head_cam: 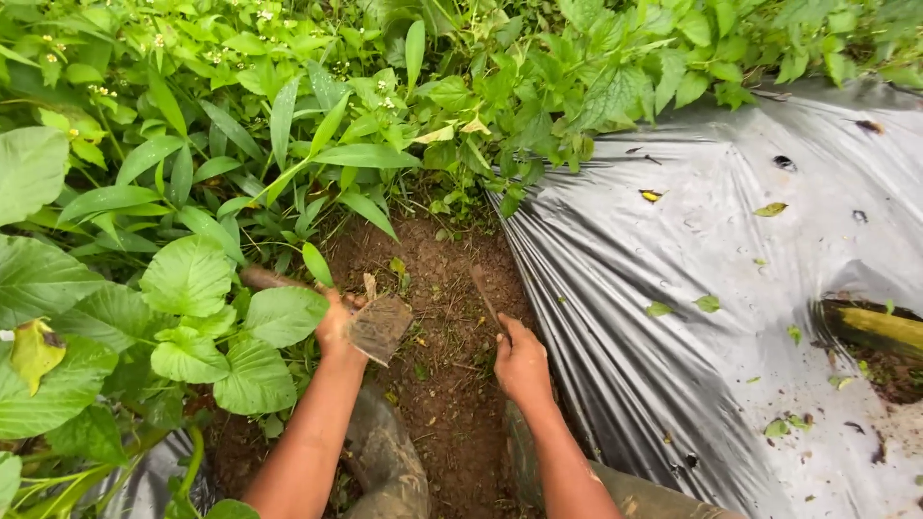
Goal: The person uses a hoe to loosen soil and remove weeds along the edge of a black plastic mulch sheet in a garden. They repeatedly strike the ground, pull up clumps of weeds by hand, and discard them beside the mulch.
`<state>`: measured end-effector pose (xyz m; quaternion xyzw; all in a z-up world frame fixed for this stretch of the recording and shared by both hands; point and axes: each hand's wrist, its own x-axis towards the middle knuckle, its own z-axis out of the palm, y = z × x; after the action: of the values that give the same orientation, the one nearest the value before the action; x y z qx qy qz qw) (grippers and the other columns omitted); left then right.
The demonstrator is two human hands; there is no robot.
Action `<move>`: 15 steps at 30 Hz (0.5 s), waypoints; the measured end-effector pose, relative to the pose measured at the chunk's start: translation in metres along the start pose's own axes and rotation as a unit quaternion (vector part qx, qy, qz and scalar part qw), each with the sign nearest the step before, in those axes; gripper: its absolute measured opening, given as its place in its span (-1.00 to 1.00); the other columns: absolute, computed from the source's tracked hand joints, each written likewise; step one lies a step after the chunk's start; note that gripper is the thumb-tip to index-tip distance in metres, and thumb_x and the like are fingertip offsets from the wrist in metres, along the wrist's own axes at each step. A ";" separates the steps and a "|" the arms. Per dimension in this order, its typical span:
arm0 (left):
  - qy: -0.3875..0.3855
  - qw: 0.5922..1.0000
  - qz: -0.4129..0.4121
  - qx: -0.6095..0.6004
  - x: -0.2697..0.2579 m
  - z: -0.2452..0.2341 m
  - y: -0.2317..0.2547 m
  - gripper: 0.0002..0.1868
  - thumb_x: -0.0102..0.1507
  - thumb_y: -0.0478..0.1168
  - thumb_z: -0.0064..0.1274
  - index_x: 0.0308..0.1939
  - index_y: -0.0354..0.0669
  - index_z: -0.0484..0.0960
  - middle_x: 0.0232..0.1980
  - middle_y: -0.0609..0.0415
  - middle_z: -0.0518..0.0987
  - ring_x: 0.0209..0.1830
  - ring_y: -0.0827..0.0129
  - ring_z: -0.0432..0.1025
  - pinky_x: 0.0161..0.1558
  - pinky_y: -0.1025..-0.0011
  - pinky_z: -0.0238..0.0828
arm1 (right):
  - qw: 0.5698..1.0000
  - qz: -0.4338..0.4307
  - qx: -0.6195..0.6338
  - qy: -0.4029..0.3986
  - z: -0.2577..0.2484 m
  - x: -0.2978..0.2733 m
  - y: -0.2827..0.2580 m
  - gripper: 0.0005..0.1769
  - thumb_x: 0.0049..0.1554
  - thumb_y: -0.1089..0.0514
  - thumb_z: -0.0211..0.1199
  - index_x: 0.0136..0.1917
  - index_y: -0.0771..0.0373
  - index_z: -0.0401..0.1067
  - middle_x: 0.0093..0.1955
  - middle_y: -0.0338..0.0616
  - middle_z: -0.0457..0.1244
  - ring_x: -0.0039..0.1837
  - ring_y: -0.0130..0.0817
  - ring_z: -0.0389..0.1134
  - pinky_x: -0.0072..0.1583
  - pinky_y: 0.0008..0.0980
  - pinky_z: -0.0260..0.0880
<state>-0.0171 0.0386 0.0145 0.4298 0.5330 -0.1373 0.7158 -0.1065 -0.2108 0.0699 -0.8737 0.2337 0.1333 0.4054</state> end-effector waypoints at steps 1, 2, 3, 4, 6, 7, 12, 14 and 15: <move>0.025 0.997 0.013 -0.074 -0.010 0.008 0.003 -0.52 0.39 0.18 -0.03 -0.35 -0.16 0.43 -0.49 0.12 0.46 -0.53 0.38 0.44 -0.40 0.32 0.59 | 0.995 0.003 -0.091 -0.034 0.003 0.005 0.017 -0.59 0.26 0.32 0.07 0.37 0.26 0.35 0.08 0.24 0.30 0.23 0.33 0.29 0.10 0.29 0.47; 0.050 0.988 0.026 -0.147 -0.020 0.017 0.006 -0.55 0.39 0.10 0.03 -0.41 -0.12 0.40 -0.55 0.18 0.40 -0.58 0.40 0.41 -0.48 0.40 0.54 | 0.981 0.008 -0.181 -0.068 0.005 0.011 0.035 -0.63 0.20 0.31 0.16 0.28 0.20 0.42 -0.09 0.12 0.35 0.05 0.12 0.45 -0.05 0.10 0.56; 0.039 0.989 0.024 -0.143 -0.004 0.017 0.001 -0.55 0.39 0.10 0.03 -0.41 -0.12 0.40 -0.55 0.18 0.40 -0.58 0.40 0.41 -0.48 0.40 0.54 | 0.982 0.012 -0.181 -0.057 -0.003 0.009 0.024 -0.63 0.20 0.31 0.16 0.28 0.20 0.42 -0.09 0.12 0.35 0.05 0.12 0.45 -0.05 0.10 0.56; 0.029 0.983 0.045 -0.178 0.012 0.019 -0.005 -0.54 0.37 0.03 0.12 -0.42 -0.19 0.35 -0.55 0.10 0.39 -0.59 0.33 0.42 -0.49 0.34 0.52 | 0.993 -0.016 -0.112 0.022 -0.012 0.006 0.014 -0.61 0.23 0.30 0.10 0.33 0.18 0.41 -0.02 0.13 0.34 0.10 0.16 0.42 0.04 0.14 0.51; 0.013 0.976 0.062 -0.206 0.023 0.017 -0.014 -0.52 0.34 -0.04 0.21 -0.42 -0.26 0.30 -0.55 0.03 0.38 -0.59 0.25 0.42 -0.51 0.28 0.49 | 0.992 -0.038 -0.044 0.108 -0.033 0.005 0.001 -0.59 0.27 0.30 0.04 0.37 0.15 0.41 0.05 0.14 0.32 0.15 0.19 0.40 0.13 0.18 0.46; 0.019 0.980 0.079 -0.181 0.020 0.018 -0.014 -0.53 0.35 0.03 0.20 -0.17 -0.18 0.24 -0.52 0.05 0.40 -0.59 0.29 0.43 -0.49 0.29 0.56 | 0.974 -0.103 -0.044 0.196 -0.046 0.008 -0.001 -0.59 0.22 0.32 0.08 0.30 0.13 0.47 -0.03 0.08 0.32 0.10 0.13 0.39 0.13 0.09 0.43; -0.007 0.987 0.101 -0.122 -0.036 0.047 -0.016 -0.50 0.42 0.11 0.06 0.13 -0.05 0.15 -0.48 0.19 0.35 -0.58 0.44 0.42 -0.42 0.48 0.60 | 0.877 -0.151 -0.128 0.439 -0.148 0.041 0.029 -0.62 0.13 0.42 0.18 0.22 0.30 0.52 -0.09 0.21 0.31 0.01 0.23 0.34 0.11 0.09 0.36; -0.016 0.992 0.093 -0.082 -0.064 0.052 -0.015 -0.56 0.46 0.10 -0.04 0.15 -0.02 0.13 -0.40 0.27 0.34 -0.52 0.53 0.41 -0.35 0.54 0.61 | 0.814 -0.153 -0.223 0.514 -0.188 0.058 0.046 -0.55 0.09 0.35 0.32 0.27 0.20 0.53 -0.07 0.09 0.27 0.01 0.15 0.33 0.10 0.07 0.35; -0.019 0.992 0.093 -0.084 -0.061 0.053 -0.019 -0.56 0.46 0.10 -0.04 0.15 -0.02 0.13 -0.40 0.27 0.34 -0.52 0.53 0.41 -0.35 0.54 0.61 | 0.812 -0.154 -0.223 0.516 -0.197 0.060 0.055 -0.55 0.09 0.35 0.32 0.27 0.20 0.53 -0.07 0.09 0.27 0.01 0.15 0.33 0.10 0.07 0.35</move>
<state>-0.0193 -0.0284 0.0624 0.4135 0.4865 -0.0330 0.7689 -0.0753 -0.4115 0.1345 -0.9051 0.2344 -0.3531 0.0344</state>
